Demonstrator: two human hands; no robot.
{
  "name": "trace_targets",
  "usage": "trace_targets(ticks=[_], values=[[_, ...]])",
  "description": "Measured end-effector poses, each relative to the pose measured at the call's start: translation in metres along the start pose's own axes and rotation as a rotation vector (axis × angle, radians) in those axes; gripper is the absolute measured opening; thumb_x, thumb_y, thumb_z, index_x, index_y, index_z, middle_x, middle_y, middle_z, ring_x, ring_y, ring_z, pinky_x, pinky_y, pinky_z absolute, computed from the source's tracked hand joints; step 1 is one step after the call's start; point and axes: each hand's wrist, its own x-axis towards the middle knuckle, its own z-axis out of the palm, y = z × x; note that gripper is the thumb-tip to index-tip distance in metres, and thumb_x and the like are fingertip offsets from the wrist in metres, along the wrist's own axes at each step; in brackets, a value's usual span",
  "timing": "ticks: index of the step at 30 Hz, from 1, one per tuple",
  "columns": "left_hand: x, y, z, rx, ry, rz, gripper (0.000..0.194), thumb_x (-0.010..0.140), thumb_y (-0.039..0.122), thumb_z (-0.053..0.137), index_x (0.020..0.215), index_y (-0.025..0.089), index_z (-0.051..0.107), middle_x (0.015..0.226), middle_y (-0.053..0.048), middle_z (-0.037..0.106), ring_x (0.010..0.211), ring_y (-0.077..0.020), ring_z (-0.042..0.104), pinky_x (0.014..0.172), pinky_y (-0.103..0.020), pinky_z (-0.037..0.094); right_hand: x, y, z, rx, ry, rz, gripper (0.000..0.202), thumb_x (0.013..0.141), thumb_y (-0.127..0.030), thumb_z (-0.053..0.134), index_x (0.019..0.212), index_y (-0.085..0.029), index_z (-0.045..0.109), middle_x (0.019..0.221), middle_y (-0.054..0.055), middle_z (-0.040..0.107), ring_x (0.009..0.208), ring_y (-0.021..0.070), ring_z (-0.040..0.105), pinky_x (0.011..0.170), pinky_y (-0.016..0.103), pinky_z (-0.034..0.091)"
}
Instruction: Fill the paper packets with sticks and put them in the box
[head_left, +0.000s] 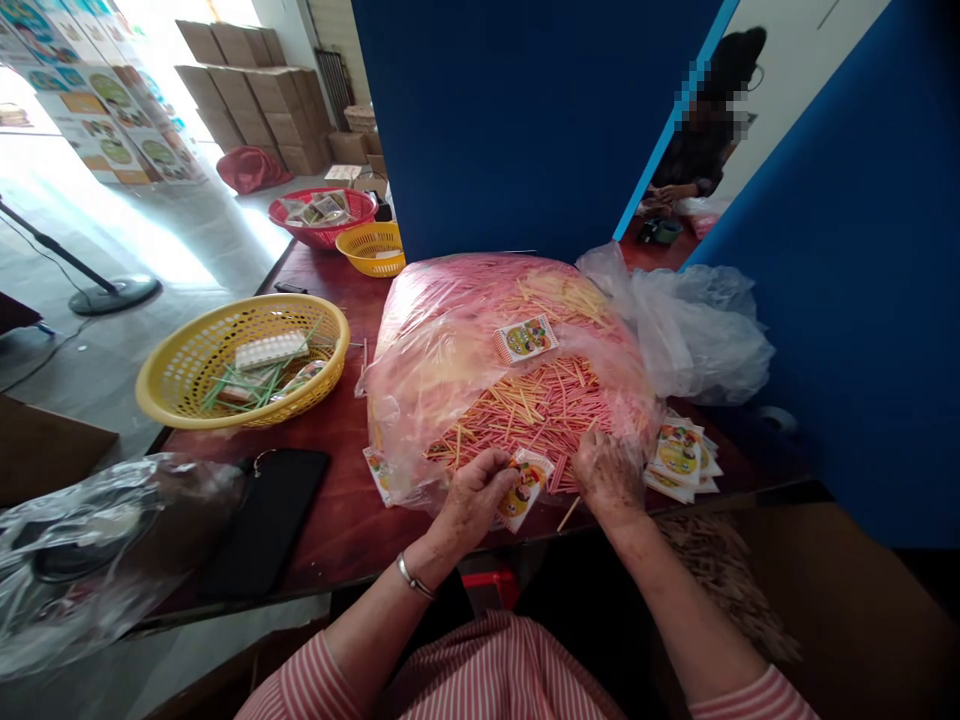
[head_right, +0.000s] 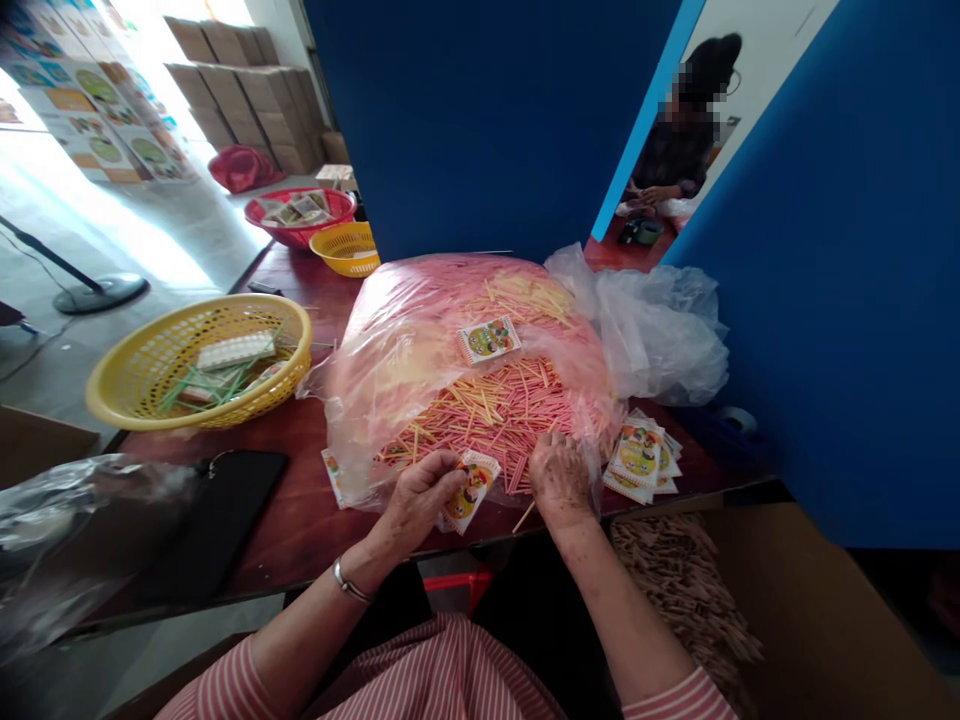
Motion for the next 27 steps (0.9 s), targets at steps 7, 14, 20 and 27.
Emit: trace_targets(ticks=[7,14,20,27], values=[[0.006,-0.009,0.004,0.157,-0.053,0.018,0.016,0.080,0.032,0.057,0.083,0.017,0.058,0.073,0.000,0.060,0.061,-0.0095,0.052,0.055,-0.020,0.042,0.006,0.013,0.005,1.040,0.075,0.116,0.022,0.081,-0.025,0.051,0.101,-0.016,0.053,0.071,0.000,0.059,0.059,0.0150,0.056,0.054,0.027,0.044],[0.009,0.000,0.002,0.302,-0.013,0.101,0.014,0.081,0.031,0.056,0.083,0.017,0.060,0.073,0.000,0.060,0.061,-0.0096,0.052,0.055,-0.019,0.041,-0.006,0.019,-0.029,1.269,0.012,-0.225,0.035,0.082,-0.024,0.050,0.116,-0.024,0.061,0.082,-0.001,0.062,0.072,0.0125,0.060,0.071,0.028,0.050],[0.010,0.008,-0.008,0.393,-0.104,0.095,0.014,0.080,0.032,0.057,0.084,0.018,0.061,0.071,0.000,0.061,0.060,-0.0100,0.052,0.054,-0.019,0.041,0.000,0.035,-0.050,0.964,-0.086,-0.496,0.034,0.081,-0.018,0.045,0.103,-0.023,0.069,0.097,0.004,0.070,0.090,0.0180,0.063,0.085,0.034,0.050],[0.010,0.001,-0.014,0.435,-0.149,0.053,0.019,0.083,0.034,0.053,0.087,0.018,0.060,0.073,0.000,0.062,0.062,-0.0118,0.055,0.057,-0.021,0.043,0.003,0.029,-0.053,0.884,-0.092,-0.521,0.032,0.080,-0.016,0.044,0.094,-0.023,0.072,0.088,0.003,0.071,0.081,0.0167,0.064,0.078,0.031,0.050]])
